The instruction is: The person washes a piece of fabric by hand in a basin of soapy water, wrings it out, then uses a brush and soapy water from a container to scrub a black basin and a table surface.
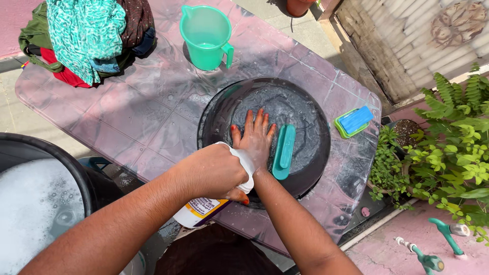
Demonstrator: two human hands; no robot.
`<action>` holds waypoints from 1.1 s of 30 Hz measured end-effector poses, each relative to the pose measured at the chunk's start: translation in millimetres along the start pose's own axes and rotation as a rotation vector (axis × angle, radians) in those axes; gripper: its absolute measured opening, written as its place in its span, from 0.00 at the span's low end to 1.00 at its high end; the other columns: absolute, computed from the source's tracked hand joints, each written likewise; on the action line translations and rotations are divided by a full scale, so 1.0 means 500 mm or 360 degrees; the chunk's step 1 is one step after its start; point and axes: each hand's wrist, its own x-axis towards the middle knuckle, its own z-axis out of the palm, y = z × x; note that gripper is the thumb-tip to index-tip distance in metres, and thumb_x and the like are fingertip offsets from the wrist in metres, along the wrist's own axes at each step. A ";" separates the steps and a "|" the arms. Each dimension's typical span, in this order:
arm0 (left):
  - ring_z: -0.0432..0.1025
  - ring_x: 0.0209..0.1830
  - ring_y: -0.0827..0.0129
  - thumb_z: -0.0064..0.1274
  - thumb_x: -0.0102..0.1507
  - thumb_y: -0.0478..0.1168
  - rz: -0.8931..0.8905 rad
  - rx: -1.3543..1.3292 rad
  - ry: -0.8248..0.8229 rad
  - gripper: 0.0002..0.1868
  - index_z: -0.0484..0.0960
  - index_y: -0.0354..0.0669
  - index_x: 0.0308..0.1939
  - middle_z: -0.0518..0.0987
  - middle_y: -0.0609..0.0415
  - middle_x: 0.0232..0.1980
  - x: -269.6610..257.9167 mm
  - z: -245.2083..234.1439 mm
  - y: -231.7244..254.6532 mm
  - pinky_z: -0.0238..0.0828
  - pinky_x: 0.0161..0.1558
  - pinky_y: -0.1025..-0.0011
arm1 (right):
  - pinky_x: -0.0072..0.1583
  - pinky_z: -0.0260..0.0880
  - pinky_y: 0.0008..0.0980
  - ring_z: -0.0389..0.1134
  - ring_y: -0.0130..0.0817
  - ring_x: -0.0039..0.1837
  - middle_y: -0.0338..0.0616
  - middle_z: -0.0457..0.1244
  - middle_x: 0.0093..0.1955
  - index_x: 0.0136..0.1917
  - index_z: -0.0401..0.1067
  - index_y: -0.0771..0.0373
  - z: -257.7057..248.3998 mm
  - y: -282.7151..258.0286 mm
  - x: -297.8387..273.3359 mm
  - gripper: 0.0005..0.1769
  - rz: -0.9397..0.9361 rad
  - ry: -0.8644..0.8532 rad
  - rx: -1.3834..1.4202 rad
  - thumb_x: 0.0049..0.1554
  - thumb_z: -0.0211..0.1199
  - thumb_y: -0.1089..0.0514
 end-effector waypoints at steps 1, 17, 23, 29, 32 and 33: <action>0.78 0.28 0.53 0.58 0.55 0.66 -0.0016 0.0011 0.0009 0.26 0.87 0.47 0.28 0.81 0.50 0.24 -0.011 0.005 -0.008 0.73 0.35 0.57 | 0.77 0.35 0.63 0.44 0.61 0.81 0.66 0.48 0.80 0.75 0.59 0.68 0.001 -0.003 0.003 0.39 0.0018 0.0003 -0.0004 0.61 0.54 0.40; 0.74 0.24 0.54 0.61 0.59 0.51 -0.1209 0.0299 0.0974 0.15 0.82 0.46 0.26 0.78 0.50 0.22 -0.256 0.273 -0.225 0.67 0.34 0.59 | 0.78 0.29 0.64 0.38 0.61 0.84 0.66 0.41 0.84 0.82 0.49 0.64 -0.002 0.010 0.002 0.41 -0.0001 -0.0145 -0.0131 0.66 0.45 0.37; 0.74 0.51 0.55 0.58 0.63 0.45 -0.1280 0.0007 0.1185 0.16 0.85 0.44 0.52 0.83 0.50 0.52 -0.242 0.332 -0.188 0.65 0.59 0.56 | 0.78 0.29 0.63 0.38 0.59 0.84 0.64 0.41 0.84 0.82 0.49 0.64 -0.009 0.005 -0.021 0.41 -0.0042 -0.0185 -0.0147 0.66 0.44 0.37; 0.46 0.79 0.39 0.57 0.62 0.49 -0.1089 0.0121 0.1265 0.29 0.76 0.41 0.65 0.59 0.34 0.76 -0.135 0.314 -0.109 0.37 0.73 0.35 | 0.78 0.50 0.54 0.54 0.54 0.79 0.59 0.56 0.77 0.73 0.65 0.66 -0.020 -0.009 -0.097 0.27 -0.0223 0.0053 0.0121 0.65 0.54 0.50; 0.48 0.80 0.40 0.56 0.63 0.49 -0.0844 -0.0208 0.1167 0.30 0.74 0.41 0.66 0.61 0.36 0.75 -0.062 0.316 -0.069 0.38 0.74 0.35 | 0.75 0.63 0.47 0.65 0.46 0.73 0.50 0.66 0.68 0.63 0.74 0.62 -0.053 -0.016 -0.138 0.17 -0.0167 0.0121 0.0347 0.61 0.58 0.60; 0.48 0.80 0.40 0.56 0.63 0.49 -0.0823 -0.0209 0.1161 0.30 0.74 0.41 0.66 0.61 0.36 0.75 -0.039 0.318 -0.062 0.38 0.74 0.35 | 0.71 0.68 0.45 0.69 0.43 0.69 0.46 0.70 0.62 0.58 0.76 0.61 -0.068 -0.024 -0.149 0.15 -0.0140 0.0111 0.0403 0.57 0.61 0.64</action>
